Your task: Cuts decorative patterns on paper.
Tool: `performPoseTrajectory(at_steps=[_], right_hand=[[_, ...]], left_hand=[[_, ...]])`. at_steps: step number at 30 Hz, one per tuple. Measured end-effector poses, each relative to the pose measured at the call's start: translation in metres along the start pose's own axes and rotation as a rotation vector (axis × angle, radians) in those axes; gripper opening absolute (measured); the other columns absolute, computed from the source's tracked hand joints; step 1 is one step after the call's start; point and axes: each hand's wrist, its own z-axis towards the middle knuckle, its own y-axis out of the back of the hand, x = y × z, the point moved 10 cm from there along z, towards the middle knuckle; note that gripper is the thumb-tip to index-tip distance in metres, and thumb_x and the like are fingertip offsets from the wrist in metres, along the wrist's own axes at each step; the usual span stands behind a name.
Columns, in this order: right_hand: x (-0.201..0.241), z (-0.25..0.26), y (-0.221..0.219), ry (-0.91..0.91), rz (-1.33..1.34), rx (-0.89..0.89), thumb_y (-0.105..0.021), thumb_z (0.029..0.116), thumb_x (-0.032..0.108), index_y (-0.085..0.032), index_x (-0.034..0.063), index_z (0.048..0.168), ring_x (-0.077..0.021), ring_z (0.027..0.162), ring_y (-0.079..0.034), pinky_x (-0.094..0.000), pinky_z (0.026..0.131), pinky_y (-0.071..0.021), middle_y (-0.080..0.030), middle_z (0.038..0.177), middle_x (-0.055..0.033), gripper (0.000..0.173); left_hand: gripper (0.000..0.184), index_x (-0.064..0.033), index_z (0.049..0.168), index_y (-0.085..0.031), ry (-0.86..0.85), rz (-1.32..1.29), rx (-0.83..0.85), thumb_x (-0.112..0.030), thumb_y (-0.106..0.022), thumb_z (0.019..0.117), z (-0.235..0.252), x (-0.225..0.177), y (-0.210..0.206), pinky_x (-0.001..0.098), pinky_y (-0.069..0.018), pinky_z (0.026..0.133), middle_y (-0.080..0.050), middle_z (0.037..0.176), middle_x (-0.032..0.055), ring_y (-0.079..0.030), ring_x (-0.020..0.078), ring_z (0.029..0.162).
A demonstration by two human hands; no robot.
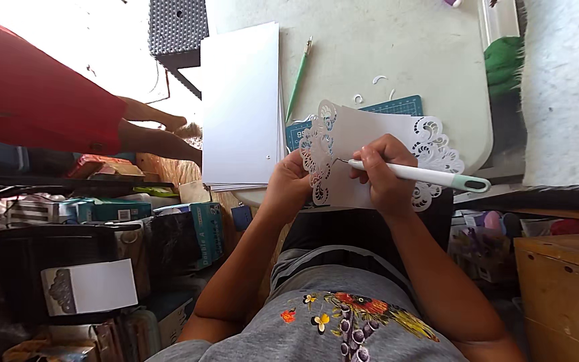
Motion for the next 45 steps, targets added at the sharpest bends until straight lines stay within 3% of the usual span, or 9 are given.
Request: performPoseTrajectory(at_steps=[4, 14, 18, 23, 27, 35, 41, 45], right_hand=[[0.000, 0.000, -0.001, -0.003, -0.009, 0.004, -0.050, 0.0990, 0.001, -0.058, 0.0084, 0.086, 0.0048, 0.064, -0.062, -0.0128, 0.059, -0.0532, -0.066, 0.077, 0.0081, 0.017], [0.001, 0.001, -0.002, 0.002, -0.053, 0.003, -0.051, 0.0988, 0.002, -0.059, 0.0072, 0.086, 0.0054, 0.065, -0.062, -0.0121, 0.059, -0.0530, -0.065, 0.077, 0.0078, 0.016], [0.001, 0.001, -0.005, 0.020, -0.110, 0.030, -0.052, 0.0995, 0.003, -0.058, 0.0052, 0.087, 0.0054, 0.065, -0.060, -0.0119, 0.059, -0.0518, -0.064, 0.077, 0.0064, 0.014], [0.003, 0.000, -0.013, 0.066, -0.187, 0.091, -0.053, 0.0994, 0.005, -0.060, 0.0005, 0.089, 0.0055, 0.066, -0.059, -0.0112, 0.060, -0.0496, -0.063, 0.076, 0.0025, 0.013], [0.004, -0.001, -0.016, 0.094, -0.205, 0.110, -0.055, 0.0987, 0.005, -0.061, -0.0011, 0.087, 0.0049, 0.066, -0.059, -0.0109, 0.061, -0.0490, -0.063, 0.074, 0.0006, 0.014], [0.003, 0.000, -0.010, 0.063, -0.128, 0.083, -0.053, 0.0986, 0.004, -0.060, 0.0018, 0.086, 0.0048, 0.066, -0.059, -0.0121, 0.060, -0.0505, -0.063, 0.076, 0.0033, 0.014], [0.001, 0.001, 0.000, 0.012, -0.054, -0.001, -0.051, 0.0998, 0.003, -0.058, 0.0080, 0.087, 0.0046, 0.066, -0.062, -0.0129, 0.060, -0.0532, -0.065, 0.079, 0.0076, 0.015], [0.000, 0.000, 0.003, 0.019, -0.029, -0.032, -0.050, 0.0997, 0.002, -0.059, 0.0083, 0.088, 0.0039, 0.066, -0.063, -0.0137, 0.060, -0.0542, -0.066, 0.079, 0.0074, 0.016]], left_hand=[[0.030, -0.0113, 0.106, -0.059, 0.017, -0.028, -0.030, 0.013, -0.060, 0.0899, 0.003, 0.002, 0.002, 0.0220, -0.0603, 0.078, -0.074, 0.090, -0.0076, -0.071, 0.0014, 0.083], [0.026, -0.0116, 0.107, -0.058, 0.045, 0.000, 0.000, 0.010, -0.055, 0.0934, 0.002, 0.007, 0.006, 0.0216, -0.0592, 0.078, -0.072, 0.089, -0.0091, -0.069, 0.0001, 0.082], [0.023, -0.0115, 0.098, -0.063, 0.106, -0.073, -0.029, -0.001, -0.043, 0.1001, 0.004, 0.011, 0.010, 0.0229, -0.0590, 0.070, -0.071, 0.082, -0.0058, -0.068, 0.0028, 0.074], [0.030, -0.0121, 0.092, -0.063, 0.147, -0.183, -0.022, -0.001, -0.038, 0.1036, 0.004, 0.012, 0.008, 0.0234, -0.0598, 0.071, -0.072, 0.081, -0.0033, -0.069, 0.0039, 0.074], [0.028, -0.0114, 0.096, -0.064, 0.168, -0.223, -0.005, 0.001, -0.040, 0.1034, 0.003, 0.014, 0.006, 0.0243, -0.0607, 0.073, -0.074, 0.084, -0.0018, -0.071, 0.0051, 0.076], [0.025, -0.0124, 0.093, -0.065, 0.118, -0.127, -0.045, 0.011, -0.055, 0.0931, 0.008, 0.011, 0.005, 0.0238, -0.0608, 0.071, -0.074, 0.081, -0.0047, -0.070, 0.0036, 0.075], [0.023, -0.0112, 0.095, -0.064, 0.122, -0.098, -0.071, 0.011, -0.056, 0.0926, 0.010, 0.008, 0.004, 0.0230, -0.0602, 0.071, -0.073, 0.081, -0.0049, -0.070, 0.0033, 0.074], [0.028, -0.0118, 0.096, -0.062, 0.173, -0.168, -0.084, 0.012, -0.048, 0.0938, 0.008, 0.010, 0.003, 0.0239, -0.0603, 0.071, -0.073, 0.081, -0.0039, -0.070, 0.0044, 0.074]])
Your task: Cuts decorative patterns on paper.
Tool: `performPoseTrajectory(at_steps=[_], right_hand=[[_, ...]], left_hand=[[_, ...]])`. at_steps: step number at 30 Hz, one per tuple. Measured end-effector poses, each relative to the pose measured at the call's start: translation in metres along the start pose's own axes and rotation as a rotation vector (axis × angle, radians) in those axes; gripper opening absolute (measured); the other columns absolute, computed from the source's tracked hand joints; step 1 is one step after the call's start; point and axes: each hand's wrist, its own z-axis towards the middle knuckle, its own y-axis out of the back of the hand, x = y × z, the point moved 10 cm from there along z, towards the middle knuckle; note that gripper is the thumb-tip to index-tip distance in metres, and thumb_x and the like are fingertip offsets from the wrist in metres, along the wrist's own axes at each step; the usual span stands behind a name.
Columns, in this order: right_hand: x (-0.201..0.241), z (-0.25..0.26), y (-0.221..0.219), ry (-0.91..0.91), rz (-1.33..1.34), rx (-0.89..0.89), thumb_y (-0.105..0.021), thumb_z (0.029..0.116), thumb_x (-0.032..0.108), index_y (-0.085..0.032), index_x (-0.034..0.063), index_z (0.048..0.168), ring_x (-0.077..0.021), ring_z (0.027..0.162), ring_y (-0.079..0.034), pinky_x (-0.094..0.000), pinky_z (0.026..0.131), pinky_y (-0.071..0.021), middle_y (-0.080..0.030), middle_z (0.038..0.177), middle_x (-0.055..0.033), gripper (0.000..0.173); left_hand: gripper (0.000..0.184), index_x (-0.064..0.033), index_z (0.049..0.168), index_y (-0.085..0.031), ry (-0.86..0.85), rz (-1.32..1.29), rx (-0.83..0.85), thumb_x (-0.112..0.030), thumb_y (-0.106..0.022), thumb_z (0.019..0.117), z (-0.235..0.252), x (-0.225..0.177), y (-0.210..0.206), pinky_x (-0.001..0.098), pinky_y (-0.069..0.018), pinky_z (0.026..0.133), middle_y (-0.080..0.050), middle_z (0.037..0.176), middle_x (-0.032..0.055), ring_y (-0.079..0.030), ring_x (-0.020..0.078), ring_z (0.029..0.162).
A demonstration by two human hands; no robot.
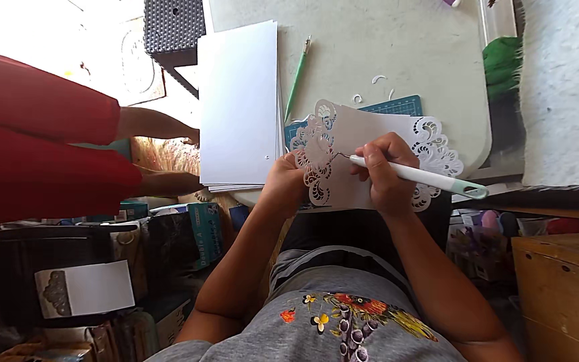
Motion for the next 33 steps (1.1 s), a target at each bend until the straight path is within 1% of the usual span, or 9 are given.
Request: performPoseTrajectory(at_steps=[2, 6, 9, 13, 16, 19, 23, 30, 33], right_hand=[[-0.0008, 0.0001, 0.0004, -0.006, 0.006, 0.000, -0.050, 0.1001, 0.003, -0.058, 0.0089, 0.088, 0.0033, 0.067, -0.063, -0.0145, 0.060, -0.0547, -0.066, 0.079, 0.0078, 0.016], [0.0014, 0.0001, -0.0022, 0.001, -0.007, 0.024, -0.051, 0.0994, 0.002, -0.059, 0.0076, 0.088, 0.0038, 0.066, -0.063, -0.0140, 0.061, -0.0544, -0.066, 0.078, 0.0079, 0.015], [0.0010, 0.0003, -0.0022, -0.004, -0.011, 0.025, -0.051, 0.0995, 0.002, -0.059, 0.0076, 0.088, 0.0042, 0.066, -0.063, -0.0135, 0.060, -0.0540, -0.065, 0.078, 0.0080, 0.015], [0.0003, 0.0002, -0.0005, -0.009, 0.010, 0.010, -0.049, 0.0997, 0.002, -0.058, 0.0090, 0.088, 0.0036, 0.067, -0.064, -0.0142, 0.061, -0.0548, -0.066, 0.079, 0.0080, 0.016], [-0.0003, 0.0004, 0.0009, -0.008, 0.028, -0.004, -0.049, 0.1000, 0.002, -0.058, 0.0101, 0.087, 0.0029, 0.067, -0.065, -0.0152, 0.061, -0.0561, -0.066, 0.080, 0.0083, 0.017], [-0.0005, 0.0004, 0.0010, -0.007, 0.039, -0.006, -0.049, 0.1002, 0.002, -0.058, 0.0106, 0.087, 0.0027, 0.067, -0.064, -0.0152, 0.061, -0.0559, -0.066, 0.080, 0.0082, 0.018], [0.0003, 0.0004, 0.0000, 0.000, 0.037, 0.011, -0.049, 0.0998, 0.002, -0.058, 0.0103, 0.088, 0.0032, 0.068, -0.064, -0.0148, 0.061, -0.0558, -0.066, 0.080, 0.0084, 0.017], [0.0000, -0.0014, 0.0046, 0.028, 0.086, -0.010, -0.048, 0.1004, 0.003, -0.060, 0.0135, 0.089, 0.0016, 0.069, -0.066, -0.0169, 0.061, -0.0575, -0.069, 0.083, 0.0097, 0.019], [0.0013, -0.0004, -0.0003, 0.010, 0.053, 0.031, -0.049, 0.0995, 0.003, -0.059, 0.0111, 0.088, 0.0031, 0.067, -0.065, -0.0154, 0.061, -0.0561, -0.067, 0.080, 0.0094, 0.017]], left_hand=[[0.029, -0.0116, 0.096, -0.062, 0.004, -0.031, 0.013, 0.012, -0.045, 0.0934, -0.0002, -0.0007, -0.0004, 0.0247, -0.0604, 0.070, -0.073, 0.082, -0.0026, -0.070, 0.0054, 0.074], [0.031, -0.0117, 0.096, -0.063, 0.000, -0.063, 0.061, 0.015, -0.048, 0.0910, 0.0003, -0.0027, -0.0028, 0.0257, -0.0615, 0.072, -0.074, 0.083, -0.0012, -0.071, 0.0064, 0.076], [0.033, -0.0119, 0.096, -0.063, 0.005, -0.062, 0.059, 0.017, -0.048, 0.0902, 0.0010, -0.0020, -0.0028, 0.0255, -0.0615, 0.071, -0.074, 0.083, -0.0015, -0.072, 0.0063, 0.075], [0.032, -0.0126, 0.097, -0.062, 0.009, -0.019, 0.056, 0.017, -0.050, 0.0909, 0.0008, -0.0033, -0.0048, 0.0246, -0.0615, 0.070, -0.074, 0.082, -0.0030, -0.071, 0.0052, 0.074], [0.030, -0.0113, 0.101, -0.059, -0.015, 0.052, 0.073, 0.015, -0.052, 0.0905, 0.0011, -0.0054, -0.0057, 0.0247, -0.0609, 0.073, -0.073, 0.084, -0.0037, -0.070, 0.0048, 0.077], [0.030, -0.0119, 0.100, -0.060, -0.041, 0.072, 0.083, 0.015, -0.053, 0.0893, 0.0008, -0.0070, -0.0066, 0.0237, -0.0607, 0.073, -0.073, 0.084, -0.0048, -0.070, 0.0037, 0.076], [0.031, -0.0124, 0.094, -0.062, -0.028, 0.046, 0.073, 0.016, -0.050, 0.0887, -0.0010, -0.0075, -0.0051, 0.0236, -0.0605, 0.070, -0.073, 0.081, -0.0043, -0.070, 0.0039, 0.073], [0.030, -0.0129, 0.094, -0.063, -0.016, -0.014, 0.069, 0.013, -0.048, 0.0919, -0.0017, -0.0067, -0.0035, 0.0249, -0.0613, 0.070, -0.073, 0.081, -0.0032, -0.071, 0.0051, 0.073], [0.030, -0.0127, 0.094, -0.063, -0.005, -0.023, 0.067, 0.014, -0.049, 0.0921, -0.0010, -0.0049, -0.0030, 0.0245, -0.0613, 0.070, -0.074, 0.082, -0.0032, -0.071, 0.0052, 0.074]])
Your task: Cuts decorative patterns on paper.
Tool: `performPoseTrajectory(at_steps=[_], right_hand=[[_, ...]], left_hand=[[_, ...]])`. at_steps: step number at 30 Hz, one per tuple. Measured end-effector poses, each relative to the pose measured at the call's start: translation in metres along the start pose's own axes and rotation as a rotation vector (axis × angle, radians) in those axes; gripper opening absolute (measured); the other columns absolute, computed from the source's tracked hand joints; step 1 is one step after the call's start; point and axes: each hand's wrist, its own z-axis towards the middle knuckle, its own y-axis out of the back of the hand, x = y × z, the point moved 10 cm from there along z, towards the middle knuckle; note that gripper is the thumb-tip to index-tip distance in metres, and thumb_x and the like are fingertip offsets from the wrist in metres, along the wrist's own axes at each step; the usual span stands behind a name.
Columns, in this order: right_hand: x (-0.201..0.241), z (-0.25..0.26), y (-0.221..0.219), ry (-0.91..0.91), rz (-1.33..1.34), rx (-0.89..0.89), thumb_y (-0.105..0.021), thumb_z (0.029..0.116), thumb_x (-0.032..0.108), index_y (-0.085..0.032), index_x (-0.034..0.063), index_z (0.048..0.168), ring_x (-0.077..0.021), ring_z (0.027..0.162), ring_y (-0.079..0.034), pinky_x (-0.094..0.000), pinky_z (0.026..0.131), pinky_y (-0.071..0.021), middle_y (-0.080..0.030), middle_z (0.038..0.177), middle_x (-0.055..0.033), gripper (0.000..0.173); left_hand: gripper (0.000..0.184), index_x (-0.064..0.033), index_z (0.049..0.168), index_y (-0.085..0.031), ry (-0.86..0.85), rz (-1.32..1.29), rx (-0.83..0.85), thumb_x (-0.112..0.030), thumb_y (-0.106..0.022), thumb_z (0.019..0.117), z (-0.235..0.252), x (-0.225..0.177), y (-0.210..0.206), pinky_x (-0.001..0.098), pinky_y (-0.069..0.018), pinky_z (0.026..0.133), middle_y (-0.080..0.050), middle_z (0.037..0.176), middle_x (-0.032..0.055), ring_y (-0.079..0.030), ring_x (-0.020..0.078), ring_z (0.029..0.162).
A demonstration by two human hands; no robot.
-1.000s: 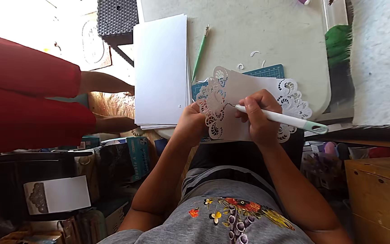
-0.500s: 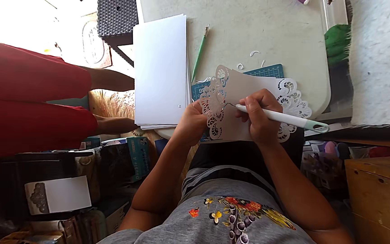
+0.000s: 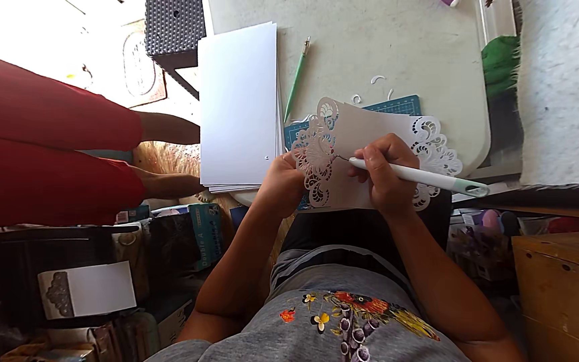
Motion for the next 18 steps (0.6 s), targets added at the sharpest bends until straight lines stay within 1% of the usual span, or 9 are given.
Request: performPoseTrajectory(at_steps=[3, 6, 11, 18], right_hand=[[-0.0001, 0.0009, -0.0057, -0.020, -0.038, 0.045, -0.051, 0.0990, 0.002, -0.059, 0.0077, 0.089, 0.0040, 0.067, -0.064, -0.0137, 0.061, -0.0543, -0.066, 0.079, 0.0081, 0.015], [-0.0004, 0.0011, -0.0067, -0.027, -0.043, 0.056, -0.051, 0.0990, 0.002, -0.059, 0.0077, 0.089, 0.0044, 0.067, -0.064, -0.0129, 0.061, -0.0539, -0.067, 0.078, 0.0084, 0.014], [-0.0024, 0.0019, -0.0048, -0.052, -0.022, 0.034, -0.051, 0.0989, 0.002, -0.059, 0.0083, 0.088, 0.0036, 0.067, -0.064, -0.0138, 0.060, -0.0543, -0.067, 0.078, 0.0083, 0.015], [-0.0049, 0.0021, -0.0015, -0.061, 0.006, 0.009, -0.051, 0.0994, 0.003, -0.060, 0.0095, 0.088, 0.0029, 0.066, -0.064, -0.0147, 0.060, -0.0553, -0.067, 0.079, 0.0088, 0.016]], left_hand=[[0.030, -0.0112, 0.095, -0.062, 0.011, -0.008, 0.004, 0.015, -0.049, 0.0915, 0.0010, 0.0024, 0.0009, 0.0246, -0.0613, 0.071, -0.074, 0.082, -0.0020, -0.071, 0.0055, 0.074], [0.030, -0.0111, 0.095, -0.063, 0.002, -0.017, -0.012, 0.016, -0.051, 0.0903, 0.0012, 0.0024, 0.0018, 0.0248, -0.0615, 0.070, -0.074, 0.082, -0.0018, -0.071, 0.0058, 0.074], [0.031, -0.0134, 0.095, -0.062, -0.033, 0.045, -0.018, 0.016, -0.052, 0.0885, 0.0011, -0.0021, -0.0005, 0.0225, -0.0606, 0.069, -0.073, 0.080, -0.0055, -0.070, 0.0026, 0.072], [0.030, -0.0133, 0.095, -0.062, -0.046, 0.078, -0.045, 0.014, -0.052, 0.0892, 0.0011, -0.0024, 0.0003, 0.0220, -0.0601, 0.070, -0.073, 0.081, -0.0066, -0.069, 0.0019, 0.073]])
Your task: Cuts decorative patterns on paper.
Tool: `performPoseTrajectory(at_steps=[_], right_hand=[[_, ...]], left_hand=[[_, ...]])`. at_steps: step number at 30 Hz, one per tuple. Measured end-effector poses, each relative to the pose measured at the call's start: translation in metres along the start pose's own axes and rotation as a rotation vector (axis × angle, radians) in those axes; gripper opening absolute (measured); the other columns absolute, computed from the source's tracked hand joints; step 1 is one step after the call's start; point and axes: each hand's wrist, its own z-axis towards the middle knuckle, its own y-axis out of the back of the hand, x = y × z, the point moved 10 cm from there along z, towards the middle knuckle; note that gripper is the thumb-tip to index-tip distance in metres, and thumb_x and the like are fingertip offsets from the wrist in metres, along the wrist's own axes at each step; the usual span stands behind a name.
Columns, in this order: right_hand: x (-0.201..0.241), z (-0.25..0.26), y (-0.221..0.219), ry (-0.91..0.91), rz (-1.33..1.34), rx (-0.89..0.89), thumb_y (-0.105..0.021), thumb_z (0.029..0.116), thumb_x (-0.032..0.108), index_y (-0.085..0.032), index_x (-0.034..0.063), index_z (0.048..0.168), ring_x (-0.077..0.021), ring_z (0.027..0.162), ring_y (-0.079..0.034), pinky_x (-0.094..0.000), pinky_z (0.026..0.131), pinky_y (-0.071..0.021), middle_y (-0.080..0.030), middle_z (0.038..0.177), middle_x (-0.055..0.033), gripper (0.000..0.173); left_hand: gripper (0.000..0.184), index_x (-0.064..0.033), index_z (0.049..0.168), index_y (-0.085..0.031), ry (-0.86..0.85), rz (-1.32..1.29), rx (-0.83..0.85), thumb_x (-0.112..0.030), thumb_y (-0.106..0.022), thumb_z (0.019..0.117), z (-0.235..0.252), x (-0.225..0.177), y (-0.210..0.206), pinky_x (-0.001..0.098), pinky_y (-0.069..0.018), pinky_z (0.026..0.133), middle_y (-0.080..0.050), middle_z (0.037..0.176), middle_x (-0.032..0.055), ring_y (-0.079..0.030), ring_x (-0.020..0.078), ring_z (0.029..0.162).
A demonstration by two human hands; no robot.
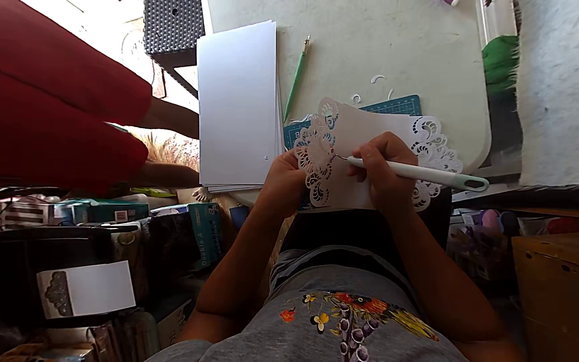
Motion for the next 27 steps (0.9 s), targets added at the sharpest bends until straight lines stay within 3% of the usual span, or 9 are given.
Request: performPoseTrajectory(at_steps=[6, 10, 13, 15, 17, 18, 27], right_hand=[[-0.003, 0.000, 0.003, -0.026, 0.049, -0.024, -0.049, 0.0997, 0.004, -0.060, 0.0134, 0.088, 0.0023, 0.066, -0.065, -0.0154, 0.059, -0.0554, -0.069, 0.081, 0.0100, 0.019], [-0.002, 0.001, -0.001, -0.006, 0.013, 0.018, -0.051, 0.0999, 0.004, -0.060, 0.0112, 0.089, 0.0022, 0.067, -0.065, -0.0158, 0.060, -0.0556, -0.068, 0.080, 0.0094, 0.016], [0.001, 0.001, -0.010, 0.042, -0.066, 0.087, -0.053, 0.0997, 0.005, -0.061, 0.0056, 0.091, 0.0034, 0.068, -0.063, -0.0144, 0.062, -0.0536, -0.067, 0.079, 0.0071, 0.013], [0.003, 0.001, -0.016, 0.070, -0.114, 0.124, -0.054, 0.1001, 0.006, -0.062, 0.0027, 0.092, 0.0041, 0.069, -0.062, -0.0137, 0.062, -0.0531, -0.067, 0.079, 0.0052, 0.012], [0.005, 0.001, -0.021, 0.074, -0.156, 0.156, -0.056, 0.0996, 0.006, -0.064, 0.0001, 0.093, 0.0039, 0.069, -0.062, -0.0136, 0.063, -0.0526, -0.069, 0.080, 0.0027, 0.013], [0.006, 0.001, -0.024, 0.072, -0.171, 0.172, -0.056, 0.0996, 0.006, -0.065, -0.0007, 0.093, 0.0039, 0.070, -0.062, -0.0135, 0.063, -0.0525, -0.068, 0.081, 0.0018, 0.013], [0.006, -0.003, -0.034, 0.140, -0.272, 0.216, -0.058, 0.0984, 0.007, -0.066, -0.0041, 0.090, 0.0020, 0.069, -0.060, -0.0139, 0.063, -0.0490, -0.068, 0.078, -0.0040, 0.016]], left_hand=[[0.023, -0.0121, 0.097, -0.063, -0.010, 0.053, 0.027, 0.006, -0.049, 0.0970, -0.002, -0.001, 0.007, 0.0223, -0.0600, 0.072, -0.072, 0.082, -0.0066, -0.069, 0.0015, 0.075], [0.042, -0.0135, 0.094, -0.063, 0.080, -0.064, -0.012, -0.014, -0.023, 0.1078, -0.008, 0.003, 0.015, 0.0256, -0.0594, 0.072, -0.072, 0.084, -0.0027, -0.070, 0.0064, 0.077], [0.061, -0.0183, 0.109, -0.062, 0.125, -0.075, 0.050, -0.042, -0.005, 0.1097, -0.016, 0.008, 0.014, 0.0247, -0.0604, 0.073, -0.073, 0.095, -0.0055, -0.071, 0.0051, 0.083], [0.049, -0.0167, 0.112, -0.062, 0.103, -0.033, 0.072, -0.037, -0.017, 0.1115, -0.018, 0.009, 0.015, 0.0234, -0.0607, 0.073, -0.074, 0.094, -0.0055, -0.071, 0.0046, 0.081], [0.023, -0.0109, 0.105, -0.063, 0.085, 0.006, 0.024, -0.012, -0.041, 0.1085, -0.019, 0.010, 0.020, 0.0239, -0.0617, 0.071, -0.074, 0.088, -0.0025, -0.072, 0.0059, 0.076], [0.018, -0.0098, 0.105, -0.064, 0.084, 0.018, 0.016, -0.007, -0.046, 0.1065, -0.019, 0.011, 0.020, 0.0240, -0.0620, 0.071, -0.074, 0.088, -0.0020, -0.072, 0.0060, 0.076], [0.017, -0.0074, 0.105, -0.065, 0.081, 0.032, 0.012, -0.003, -0.049, 0.1052, -0.018, 0.015, 0.022, 0.0237, -0.0615, 0.070, -0.073, 0.087, -0.0007, -0.071, 0.0060, 0.075]])
